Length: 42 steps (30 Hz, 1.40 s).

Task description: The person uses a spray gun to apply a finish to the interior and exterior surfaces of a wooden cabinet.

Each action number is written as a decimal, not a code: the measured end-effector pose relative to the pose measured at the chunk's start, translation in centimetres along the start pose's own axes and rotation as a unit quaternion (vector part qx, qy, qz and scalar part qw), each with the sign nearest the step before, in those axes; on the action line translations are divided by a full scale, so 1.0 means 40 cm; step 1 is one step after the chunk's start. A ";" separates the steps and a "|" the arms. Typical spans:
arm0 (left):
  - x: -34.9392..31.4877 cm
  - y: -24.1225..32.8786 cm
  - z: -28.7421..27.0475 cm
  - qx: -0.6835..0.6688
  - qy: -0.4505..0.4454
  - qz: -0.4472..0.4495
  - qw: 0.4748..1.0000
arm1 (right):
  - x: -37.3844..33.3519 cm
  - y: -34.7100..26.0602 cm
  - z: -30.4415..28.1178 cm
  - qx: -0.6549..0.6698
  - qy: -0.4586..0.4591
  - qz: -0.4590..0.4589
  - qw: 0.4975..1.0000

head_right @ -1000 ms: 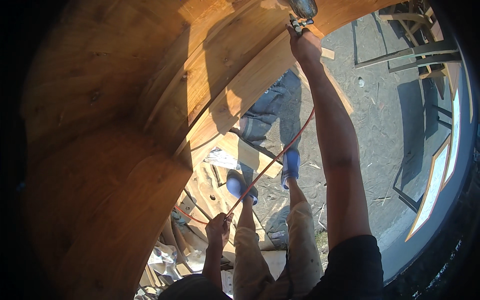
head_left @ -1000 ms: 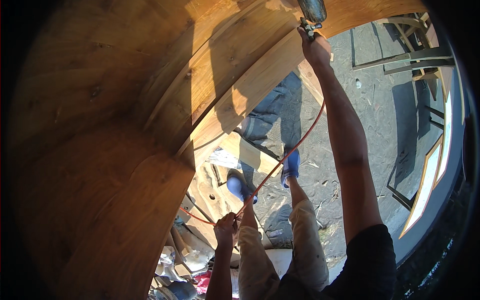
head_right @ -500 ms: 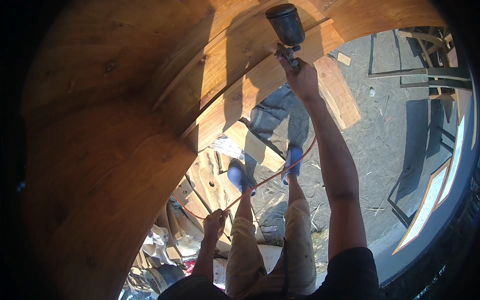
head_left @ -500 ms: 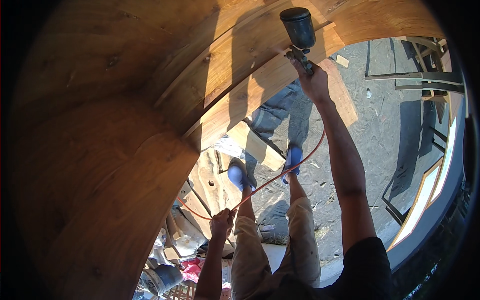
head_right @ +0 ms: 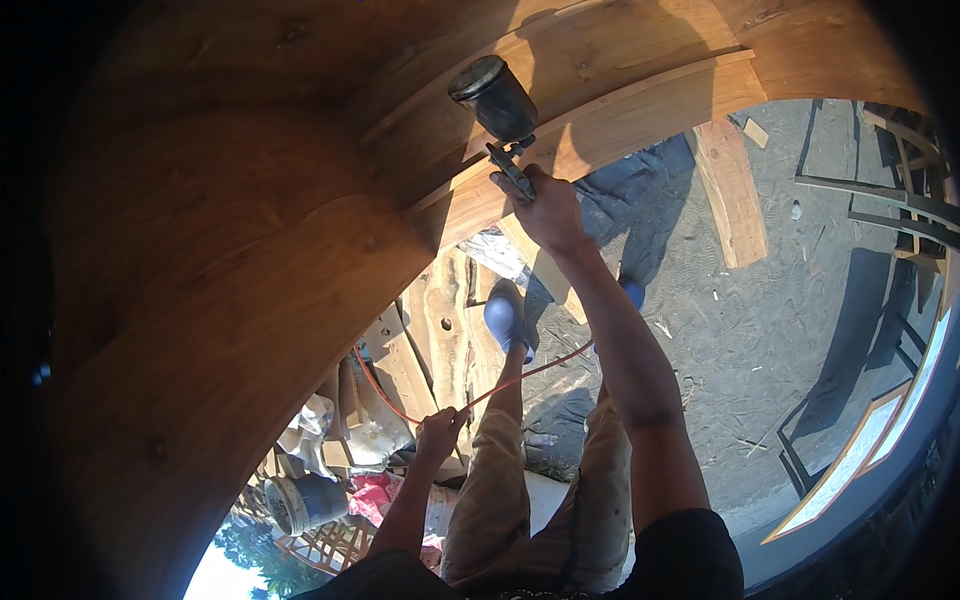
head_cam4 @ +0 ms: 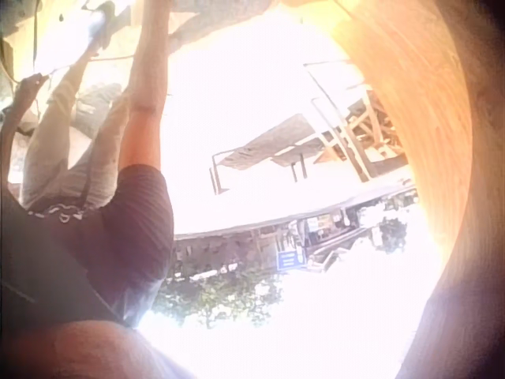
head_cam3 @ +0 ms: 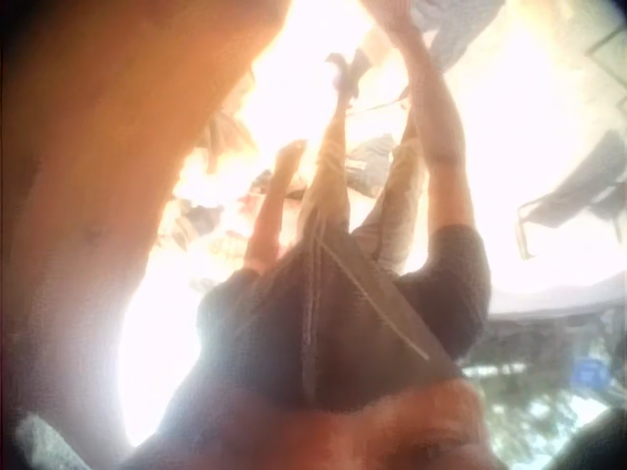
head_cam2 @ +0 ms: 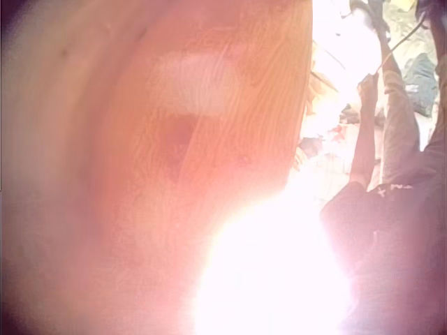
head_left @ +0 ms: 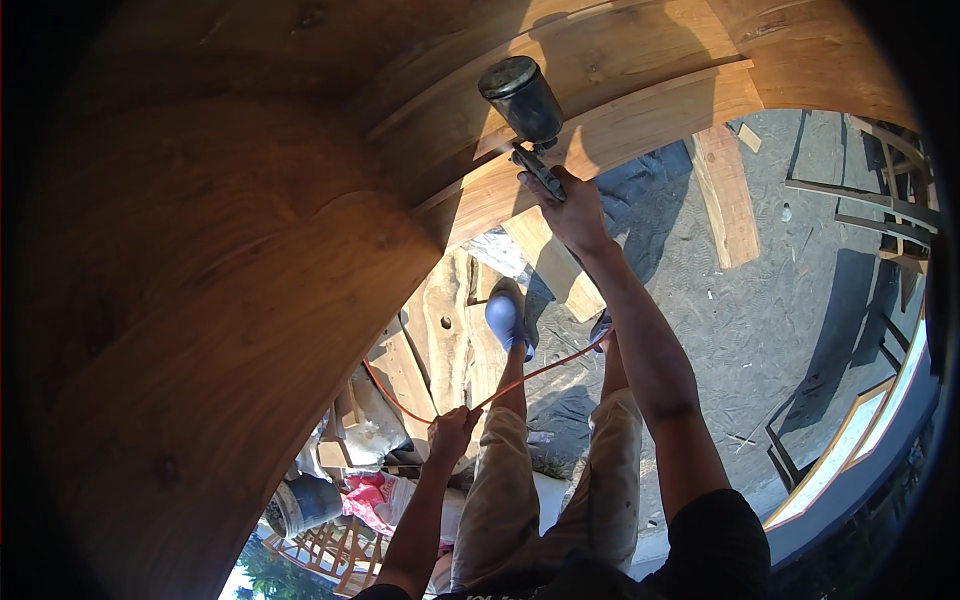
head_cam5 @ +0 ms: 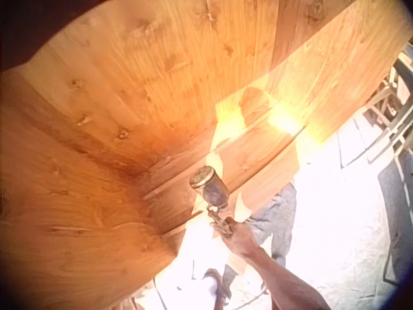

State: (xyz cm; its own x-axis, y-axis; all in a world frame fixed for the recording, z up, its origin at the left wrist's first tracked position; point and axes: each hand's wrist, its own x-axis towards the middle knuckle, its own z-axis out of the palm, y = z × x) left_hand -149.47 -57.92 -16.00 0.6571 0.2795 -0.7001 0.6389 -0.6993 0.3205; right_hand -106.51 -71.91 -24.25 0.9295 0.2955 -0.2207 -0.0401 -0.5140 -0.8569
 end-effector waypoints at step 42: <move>0.072 0.056 -0.040 0.003 0.009 -0.037 0.999 | 0.214 0.038 0.079 0.057 0.103 -0.062 0.991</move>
State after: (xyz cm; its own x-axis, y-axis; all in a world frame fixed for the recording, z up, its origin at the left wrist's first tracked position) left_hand -145.51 -57.61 -16.29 0.6152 0.3414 -0.7106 0.6836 -0.6799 0.2652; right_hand -99.77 -67.63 -28.93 0.9845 0.1740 -0.0200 0.0497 -0.3868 -0.9208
